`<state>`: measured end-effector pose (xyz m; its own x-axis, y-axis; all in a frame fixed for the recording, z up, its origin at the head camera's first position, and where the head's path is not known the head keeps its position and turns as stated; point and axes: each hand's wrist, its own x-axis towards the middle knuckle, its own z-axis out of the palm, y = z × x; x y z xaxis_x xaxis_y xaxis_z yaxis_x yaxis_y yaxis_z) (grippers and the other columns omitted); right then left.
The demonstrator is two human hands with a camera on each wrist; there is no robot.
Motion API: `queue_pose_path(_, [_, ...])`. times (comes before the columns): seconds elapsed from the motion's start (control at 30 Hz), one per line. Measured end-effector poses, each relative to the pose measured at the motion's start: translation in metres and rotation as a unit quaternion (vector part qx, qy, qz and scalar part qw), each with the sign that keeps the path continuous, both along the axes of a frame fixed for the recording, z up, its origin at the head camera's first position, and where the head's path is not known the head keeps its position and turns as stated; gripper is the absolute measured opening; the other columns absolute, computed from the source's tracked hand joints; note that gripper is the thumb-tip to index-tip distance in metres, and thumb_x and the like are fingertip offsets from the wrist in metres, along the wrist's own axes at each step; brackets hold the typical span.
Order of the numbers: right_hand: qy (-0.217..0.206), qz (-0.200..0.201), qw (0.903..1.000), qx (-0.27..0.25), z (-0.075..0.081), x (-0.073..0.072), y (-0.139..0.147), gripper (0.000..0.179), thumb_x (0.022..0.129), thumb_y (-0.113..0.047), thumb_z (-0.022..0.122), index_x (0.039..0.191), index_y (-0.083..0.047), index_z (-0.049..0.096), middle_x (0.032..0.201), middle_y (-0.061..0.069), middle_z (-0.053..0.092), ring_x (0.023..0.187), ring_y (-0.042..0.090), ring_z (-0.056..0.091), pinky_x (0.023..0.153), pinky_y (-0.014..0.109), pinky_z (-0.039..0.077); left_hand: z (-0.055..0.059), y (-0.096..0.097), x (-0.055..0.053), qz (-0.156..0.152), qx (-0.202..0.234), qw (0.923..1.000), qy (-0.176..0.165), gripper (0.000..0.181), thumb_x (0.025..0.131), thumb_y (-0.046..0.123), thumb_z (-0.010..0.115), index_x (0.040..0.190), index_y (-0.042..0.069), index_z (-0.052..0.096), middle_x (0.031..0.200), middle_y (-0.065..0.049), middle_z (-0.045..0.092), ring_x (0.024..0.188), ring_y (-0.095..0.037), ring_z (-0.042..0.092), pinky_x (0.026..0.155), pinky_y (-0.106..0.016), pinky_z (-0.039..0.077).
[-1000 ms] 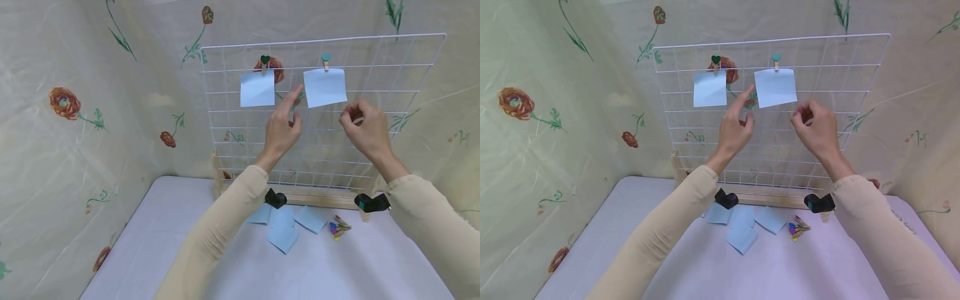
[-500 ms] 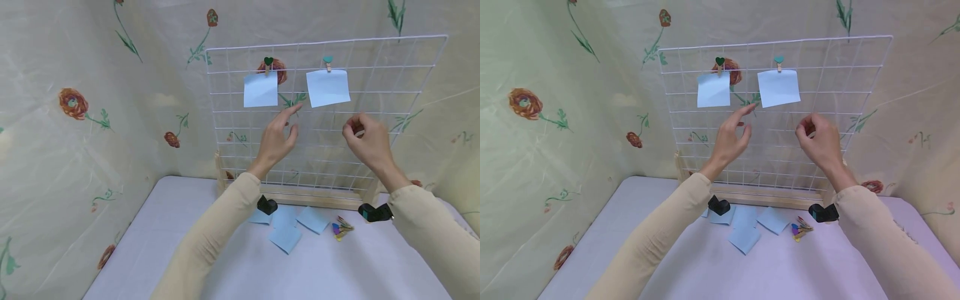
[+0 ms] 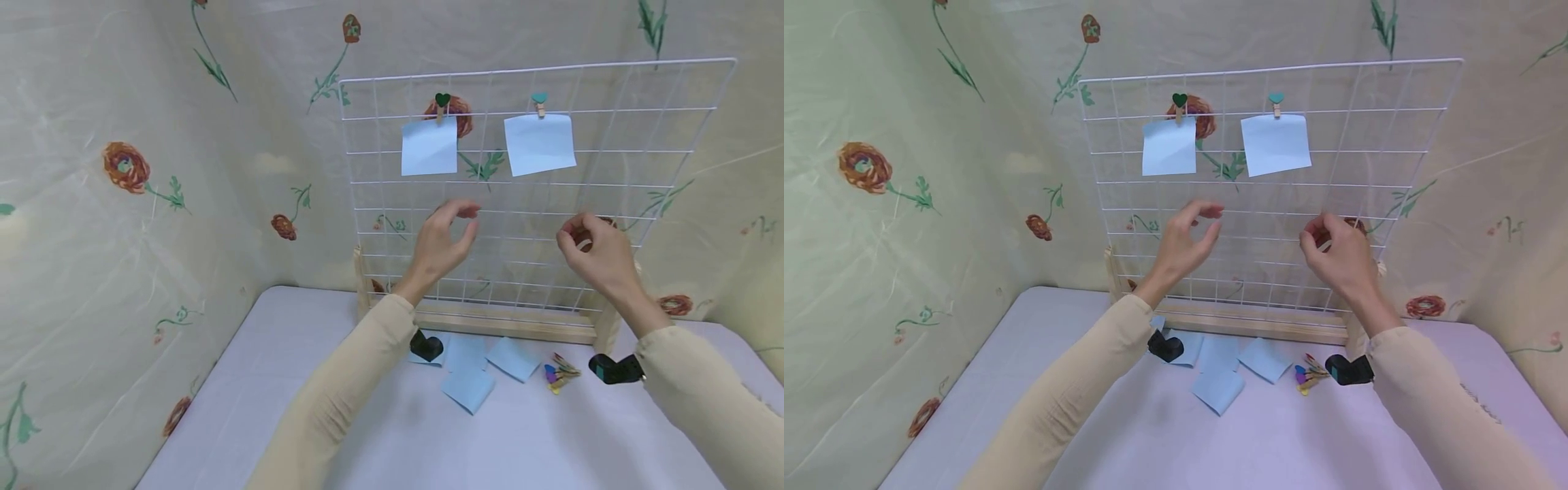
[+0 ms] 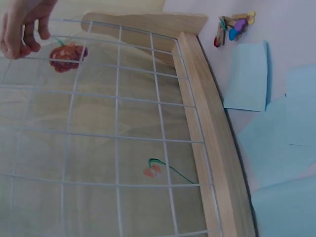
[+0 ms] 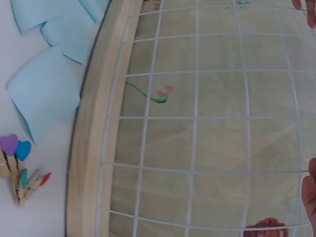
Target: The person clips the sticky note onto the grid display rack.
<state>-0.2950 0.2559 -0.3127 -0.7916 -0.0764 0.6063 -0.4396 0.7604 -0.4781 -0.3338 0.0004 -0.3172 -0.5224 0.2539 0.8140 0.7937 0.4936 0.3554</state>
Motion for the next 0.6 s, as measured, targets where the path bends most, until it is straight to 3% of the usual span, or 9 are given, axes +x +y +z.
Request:
queue_pose_path(0.23, [-0.005, 0.011, 0.9999, -0.002, -0.015, 0.005, -0.002, 0.019, 0.090, -0.021, 0.057, 0.096, -0.004, 0.063, 0.086, 0.013, 0.064, 0.069, 0.001, 0.048, 0.061, 0.004, 0.035, -0.016, -0.010, 0.002, -0.001, 0.018, 0.9981, -0.058, 0.016, 0.093, 0.016, 0.057, 0.105, 0.010, 0.064, 0.099, -0.003, 0.067, 0.094, -0.012, 0.060, 0.086, -0.033, 0.049])
queue_pose_path(0.4, [0.000, 0.034, 0.9994, 0.001, -0.027, 0.009, -0.004, 0.014, 0.090, -0.016, 0.059, 0.095, -0.004, 0.063, 0.086, 0.011, 0.064, 0.072, -0.004, 0.046, 0.064, 0.003, 0.035, -0.028, -0.016, 0.005, -0.007, 0.021, 0.9948, -0.100, 0.015, 0.094, 0.018, 0.056, 0.101, 0.011, 0.066, 0.096, -0.002, 0.068, 0.091, -0.012, 0.060, 0.088, -0.035, 0.049])
queue_pose_path(0.6, [0.003, 0.032, 0.9995, -0.005, -0.041, 0.014, -0.003, 0.012, 0.090, -0.013, 0.058, 0.094, -0.003, 0.062, 0.085, 0.011, 0.064, 0.075, -0.008, 0.046, 0.064, 0.004, 0.036, -0.045, -0.024, 0.009, -0.021, 0.018, 0.9911, -0.130, 0.014, 0.094, 0.017, 0.056, 0.100, 0.010, 0.067, 0.094, -0.002, 0.070, 0.086, -0.011, 0.062, 0.083, -0.033, 0.051])
